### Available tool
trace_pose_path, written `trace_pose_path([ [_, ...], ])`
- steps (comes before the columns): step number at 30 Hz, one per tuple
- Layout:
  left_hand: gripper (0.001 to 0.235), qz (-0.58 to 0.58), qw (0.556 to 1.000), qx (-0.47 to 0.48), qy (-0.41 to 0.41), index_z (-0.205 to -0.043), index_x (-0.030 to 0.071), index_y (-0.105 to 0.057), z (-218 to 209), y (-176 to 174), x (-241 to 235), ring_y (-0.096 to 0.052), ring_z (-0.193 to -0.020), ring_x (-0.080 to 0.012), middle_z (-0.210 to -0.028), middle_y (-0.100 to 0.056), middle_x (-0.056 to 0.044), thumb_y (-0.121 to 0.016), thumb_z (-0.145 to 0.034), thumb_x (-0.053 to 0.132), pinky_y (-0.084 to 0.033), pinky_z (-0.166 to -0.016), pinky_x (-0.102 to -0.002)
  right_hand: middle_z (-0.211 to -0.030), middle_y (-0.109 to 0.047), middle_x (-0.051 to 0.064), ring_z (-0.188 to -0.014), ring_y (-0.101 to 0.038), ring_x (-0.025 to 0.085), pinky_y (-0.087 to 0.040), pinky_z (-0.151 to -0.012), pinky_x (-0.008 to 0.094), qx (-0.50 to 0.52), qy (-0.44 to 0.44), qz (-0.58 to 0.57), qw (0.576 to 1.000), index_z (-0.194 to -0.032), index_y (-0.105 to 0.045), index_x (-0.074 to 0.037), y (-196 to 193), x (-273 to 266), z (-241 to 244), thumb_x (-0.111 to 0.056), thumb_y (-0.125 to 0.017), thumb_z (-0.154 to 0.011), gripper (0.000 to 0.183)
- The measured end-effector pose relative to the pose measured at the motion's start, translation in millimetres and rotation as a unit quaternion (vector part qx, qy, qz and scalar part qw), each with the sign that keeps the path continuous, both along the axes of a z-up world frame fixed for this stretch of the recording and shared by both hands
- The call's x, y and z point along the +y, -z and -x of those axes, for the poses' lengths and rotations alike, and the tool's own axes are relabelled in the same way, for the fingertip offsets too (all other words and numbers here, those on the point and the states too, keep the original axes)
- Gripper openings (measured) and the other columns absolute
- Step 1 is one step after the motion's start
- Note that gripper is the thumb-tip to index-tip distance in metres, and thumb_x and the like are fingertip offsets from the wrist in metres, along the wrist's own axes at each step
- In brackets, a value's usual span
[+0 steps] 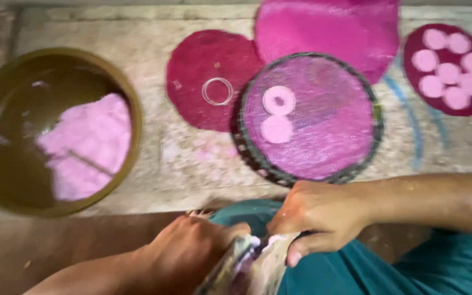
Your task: The person scoops pink dough from a large bowl using a wooden paddle and presses it into a circular metal mold on a tray. They repeatedly form round dough pieces and arrange them on the tray.
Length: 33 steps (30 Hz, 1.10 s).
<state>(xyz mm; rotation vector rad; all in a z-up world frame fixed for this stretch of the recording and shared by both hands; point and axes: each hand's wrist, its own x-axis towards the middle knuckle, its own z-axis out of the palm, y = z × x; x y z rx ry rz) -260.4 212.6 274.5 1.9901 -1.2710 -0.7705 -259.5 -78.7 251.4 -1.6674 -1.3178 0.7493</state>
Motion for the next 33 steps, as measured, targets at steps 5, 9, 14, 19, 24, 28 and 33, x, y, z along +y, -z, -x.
trace_pose_path([
  [5, 0.013, 0.02, 0.984, -0.005, -0.178, -0.093, 0.014, -0.065, -1, 10, 110, -0.071, -0.064, -0.0303, -0.068, -0.069, -0.01, -0.07, -0.084, 0.022, -0.055, -0.058, -0.045, -0.084, -0.065, 0.013, -0.083, -0.068, 0.038, -0.049, -0.068, 0.047, 0.082, -0.044, 0.023, 0.995, -0.1, -0.062, -0.004, -1, 87, -37, -0.046, -0.059, -0.106, 0.042],
  [9, 0.027, 0.082, 0.941, 0.028, -0.326, -0.106, 0.009, -0.063, -8, 47, 209, -0.069, -0.081, -0.0278, -0.086, -0.068, -0.01, -0.072, -0.083, 0.019, -0.054, -0.072, -0.042, -0.084, -0.066, 0.01, -0.077, -0.068, 0.034, -0.052, -0.065, 0.043, -0.104, 0.015, -0.021, 0.994, -0.095, -0.064, -0.006, -10, 140, -78, -0.043, -0.064, -0.096, 0.037],
  [14, 0.046, 0.315, 0.783, 0.284, -0.456, -0.122, 0.002, -0.059, -36, 140, 317, -0.066, -0.103, -0.0246, -0.109, -0.068, -0.009, -0.075, -0.081, 0.015, -0.053, -0.091, -0.039, -0.084, -0.066, 0.002, -0.077, -0.064, 0.014, -0.051, -0.065, 0.03, -0.771, 0.003, 0.09, 0.631, -0.094, -0.068, -0.016, -32, 215, -167, -0.017, -0.076, -0.097, 0.009],
  [19, 0.033, 0.533, 0.641, 0.49, -0.254, -0.127, -0.006, -0.062, -54, 189, 357, -0.068, -0.098, -0.027, -0.108, -0.071, -0.015, -0.07, -0.098, 0.008, -0.057, -0.085, -0.04, -0.126, -0.057, 0.013, -0.107, -0.062, 0.024, -0.056, -0.079, 0.037, -0.8, 0.201, -0.062, 0.562, -0.132, -0.065, -0.021, 10, 315, -239, -0.042, -0.075, -0.095, 0.043],
  [24, 0.02, 0.37, 0.697, 0.014, -0.614, -0.112, 0.0, -0.067, -98, 203, 396, -0.065, -0.096, -0.0203, -0.107, -0.069, -0.008, -0.069, -0.092, 0.0, -0.054, -0.085, -0.033, -0.097, -0.071, 0.023, -0.091, -0.07, 0.041, -0.054, -0.082, 0.052, -0.285, 0.239, 0.275, 0.887, -0.131, -0.06, -0.008, 133, 424, -214, -0.04, -0.066, -0.1, 0.045],
  [28, 0.013, 0.302, 0.666, -0.187, -0.655, -0.107, 0.001, -0.07, -128, 212, 407, -0.066, -0.093, -0.0182, -0.104, -0.07, -0.007, -0.068, -0.094, 0.0, -0.054, -0.087, -0.031, -0.097, -0.071, 0.021, -0.087, -0.071, 0.041, -0.056, -0.076, 0.052, -0.212, 0.202, 0.357, 0.887, -0.124, -0.062, -0.013, 187, 461, -211, -0.029, -0.069, -0.08, 0.047],
  [33, 0.026, 0.342, 0.643, -0.113, -0.676, -0.117, 0.0, -0.065, -130, 216, 403, -0.065, -0.092, -0.0158, -0.105, -0.07, -0.007, -0.07, -0.092, 0.002, -0.054, -0.084, -0.028, -0.104, -0.075, 0.02, -0.091, -0.073, 0.04, -0.056, -0.077, 0.053, -0.287, 0.199, 0.452, 0.821, -0.123, -0.064, -0.01, 160, 440, -242, -0.023, -0.04, -0.118, 0.027],
])
